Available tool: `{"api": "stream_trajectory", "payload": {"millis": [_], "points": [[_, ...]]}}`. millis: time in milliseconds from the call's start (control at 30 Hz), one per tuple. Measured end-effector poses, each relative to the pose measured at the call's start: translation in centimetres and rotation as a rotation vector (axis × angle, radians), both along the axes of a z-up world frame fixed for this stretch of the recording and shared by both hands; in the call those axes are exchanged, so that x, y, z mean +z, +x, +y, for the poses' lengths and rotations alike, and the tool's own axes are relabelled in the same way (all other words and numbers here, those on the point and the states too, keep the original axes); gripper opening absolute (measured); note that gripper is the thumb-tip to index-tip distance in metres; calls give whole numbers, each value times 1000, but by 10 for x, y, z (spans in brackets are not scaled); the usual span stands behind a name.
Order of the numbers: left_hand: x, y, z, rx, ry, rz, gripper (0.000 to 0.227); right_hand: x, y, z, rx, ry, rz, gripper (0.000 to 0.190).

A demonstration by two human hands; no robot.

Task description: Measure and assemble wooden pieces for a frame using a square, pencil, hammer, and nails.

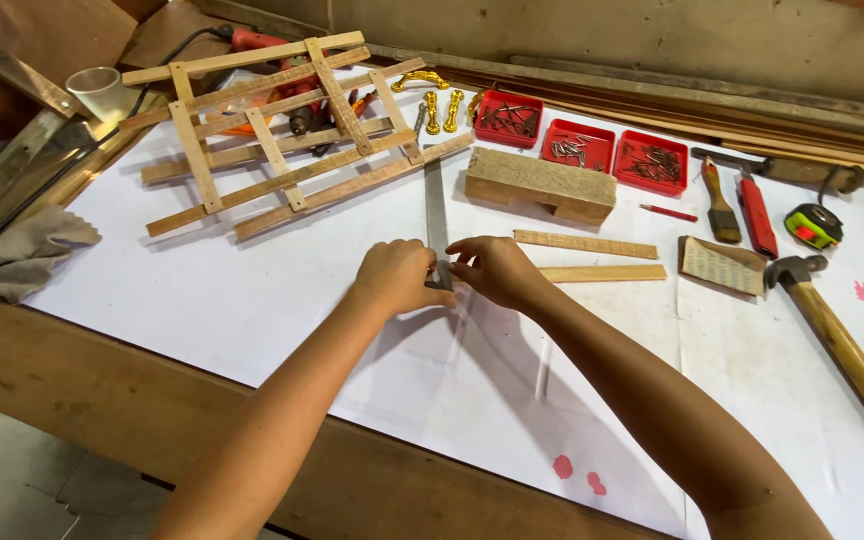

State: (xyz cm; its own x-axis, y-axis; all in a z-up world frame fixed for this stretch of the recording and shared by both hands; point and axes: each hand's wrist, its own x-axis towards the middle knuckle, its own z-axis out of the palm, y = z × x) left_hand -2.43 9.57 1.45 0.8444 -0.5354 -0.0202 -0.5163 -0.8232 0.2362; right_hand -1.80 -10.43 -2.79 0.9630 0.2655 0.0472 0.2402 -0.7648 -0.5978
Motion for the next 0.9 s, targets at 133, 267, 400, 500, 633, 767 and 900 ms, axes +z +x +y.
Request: {"api": "stream_trajectory", "payload": {"millis": [133, 267, 400, 500, 633, 767, 900], "points": [[-23, 14, 5, -96, -66, -103, 68, -13, 17, 7, -20, 81, 11, 41], [-36, 22, 8, -124, -132, -31, 45, -12, 26, 14, -85, 72, 22, 53], [-38, 23, 10, -157, -179, -78, 32, -15, 31, 18, -158, -4, 5, 54], [-38, 25, 15, -189, -114, -125, 28, -10, 30, 21, -136, -12, -33, 54], [-36, 27, 13, -268, -104, -170, 32, -19, 38, 23, -152, -32, -13, 55], [-24, 23, 14, -218, -92, -114, 35, -17, 39, 27, -218, 164, 151, 60], [-15, 16, 15, -119, -161, 38, 41, -5, 33, 22, -217, 454, 343, 73]]}}
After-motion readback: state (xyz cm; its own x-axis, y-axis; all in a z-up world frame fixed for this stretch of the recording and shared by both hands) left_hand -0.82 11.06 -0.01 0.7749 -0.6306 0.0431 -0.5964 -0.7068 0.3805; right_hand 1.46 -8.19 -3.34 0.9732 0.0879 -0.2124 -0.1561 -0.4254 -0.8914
